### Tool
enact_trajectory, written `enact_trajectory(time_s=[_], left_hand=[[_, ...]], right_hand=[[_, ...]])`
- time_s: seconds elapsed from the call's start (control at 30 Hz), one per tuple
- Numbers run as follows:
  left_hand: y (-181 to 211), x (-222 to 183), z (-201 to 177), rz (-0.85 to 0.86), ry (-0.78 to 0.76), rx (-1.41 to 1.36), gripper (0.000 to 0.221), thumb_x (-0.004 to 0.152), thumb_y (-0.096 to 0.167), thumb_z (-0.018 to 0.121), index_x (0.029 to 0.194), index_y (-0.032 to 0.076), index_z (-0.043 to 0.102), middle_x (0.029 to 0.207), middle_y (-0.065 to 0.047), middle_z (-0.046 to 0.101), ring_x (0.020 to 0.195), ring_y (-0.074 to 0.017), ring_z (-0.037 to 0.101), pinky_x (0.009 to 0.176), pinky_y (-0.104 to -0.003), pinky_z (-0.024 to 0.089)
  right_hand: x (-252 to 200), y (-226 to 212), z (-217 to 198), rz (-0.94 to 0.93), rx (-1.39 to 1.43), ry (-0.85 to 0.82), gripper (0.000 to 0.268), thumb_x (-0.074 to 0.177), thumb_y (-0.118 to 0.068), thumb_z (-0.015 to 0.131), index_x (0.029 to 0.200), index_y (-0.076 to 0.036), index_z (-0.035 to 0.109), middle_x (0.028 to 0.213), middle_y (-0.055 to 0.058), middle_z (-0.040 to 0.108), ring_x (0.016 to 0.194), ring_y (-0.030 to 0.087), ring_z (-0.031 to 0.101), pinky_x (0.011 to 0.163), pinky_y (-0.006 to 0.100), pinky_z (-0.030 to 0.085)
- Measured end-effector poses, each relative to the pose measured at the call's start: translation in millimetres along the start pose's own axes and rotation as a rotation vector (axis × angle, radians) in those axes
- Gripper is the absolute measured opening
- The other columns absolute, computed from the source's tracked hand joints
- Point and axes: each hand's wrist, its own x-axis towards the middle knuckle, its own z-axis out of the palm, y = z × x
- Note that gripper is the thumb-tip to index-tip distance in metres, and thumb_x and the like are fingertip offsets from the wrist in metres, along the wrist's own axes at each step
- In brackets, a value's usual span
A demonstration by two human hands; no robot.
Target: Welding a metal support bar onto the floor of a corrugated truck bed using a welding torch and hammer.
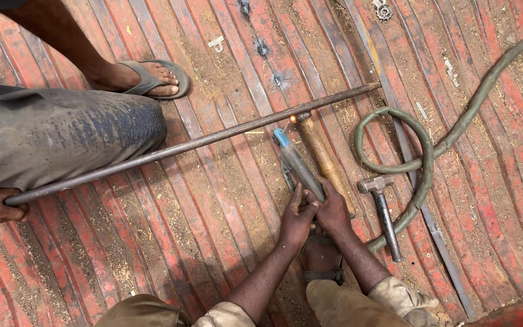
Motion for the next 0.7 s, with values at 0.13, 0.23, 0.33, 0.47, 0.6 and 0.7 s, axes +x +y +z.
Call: enact_trajectory(time_s=[0.13, 0.23, 0.33, 0.47, 0.6, 0.7], left_hand=[[7, -5, -4, 0.026, -0.029, -0.013, 0.085, 0.097, 0.023, 0.063, 0.165, 0.015, 0.011, 0.134, -0.004, 0.06, 0.109, -0.0131, 0.066, 0.063, -0.022, 0.058], [19, -7, -3, -0.073, -0.027, 0.06, 0.084, 0.099, 0.026, 0.062, 0.167, 0.019, 0.012, 0.129, -0.013, 0.063, 0.107, -0.0144, 0.065, 0.066, -0.021, 0.058], [15, -6, -4, -0.063, -0.051, 0.072, 0.084, 0.1, 0.025, 0.06, 0.166, 0.018, 0.009, 0.132, -0.013, 0.062, 0.109, -0.0153, 0.066, 0.067, -0.022, 0.059], [17, -6, -5, -0.078, -0.048, 0.08, 0.084, 0.1, 0.027, 0.061, 0.166, 0.019, 0.009, 0.132, -0.012, 0.062, 0.109, -0.0148, 0.066, 0.067, -0.023, 0.059], [21, -8, -5, -0.086, -0.056, 0.081, 0.084, 0.1, 0.027, 0.06, 0.166, 0.021, 0.008, 0.134, -0.013, 0.061, 0.109, -0.0142, 0.066, 0.068, -0.022, 0.059], [23, -9, -5, -0.087, -0.06, 0.088, 0.084, 0.101, 0.027, 0.06, 0.166, 0.022, 0.007, 0.136, -0.012, 0.06, 0.11, -0.0134, 0.066, 0.068, -0.022, 0.059]], right_hand=[[-1, -3, 0, 0.153, -0.047, -0.028, 0.056, 0.096, -0.032, 0.068, 0.144, -0.011, 0.051, 0.111, 0.014, 0.076, 0.094, 0.022, 0.077, 0.084, 0.038, 0.061], [1, -6, -1, 0.106, -0.037, -0.022, 0.054, 0.097, -0.034, 0.068, 0.143, -0.009, 0.052, 0.108, 0.015, 0.076, 0.095, 0.021, 0.077, 0.085, 0.038, 0.061], [0, -8, -1, 0.208, -0.043, -0.04, 0.057, 0.096, -0.034, 0.066, 0.146, -0.011, 0.05, 0.108, 0.014, 0.076, 0.086, 0.023, 0.077, 0.079, 0.039, 0.063], [0, -8, -1, 0.175, -0.083, -0.026, 0.058, 0.096, -0.036, 0.067, 0.146, -0.011, 0.05, 0.106, 0.015, 0.076, 0.083, 0.019, 0.075, 0.078, 0.038, 0.061], [-1, -16, -2, 0.198, -0.078, -0.037, 0.058, 0.096, -0.036, 0.066, 0.146, -0.011, 0.05, 0.107, 0.014, 0.076, 0.079, 0.02, 0.075, 0.076, 0.039, 0.062], [2, -7, 1, 0.211, -0.079, -0.04, 0.058, 0.097, -0.036, 0.066, 0.146, -0.011, 0.049, 0.108, 0.014, 0.075, 0.083, 0.021, 0.076, 0.078, 0.038, 0.062]])
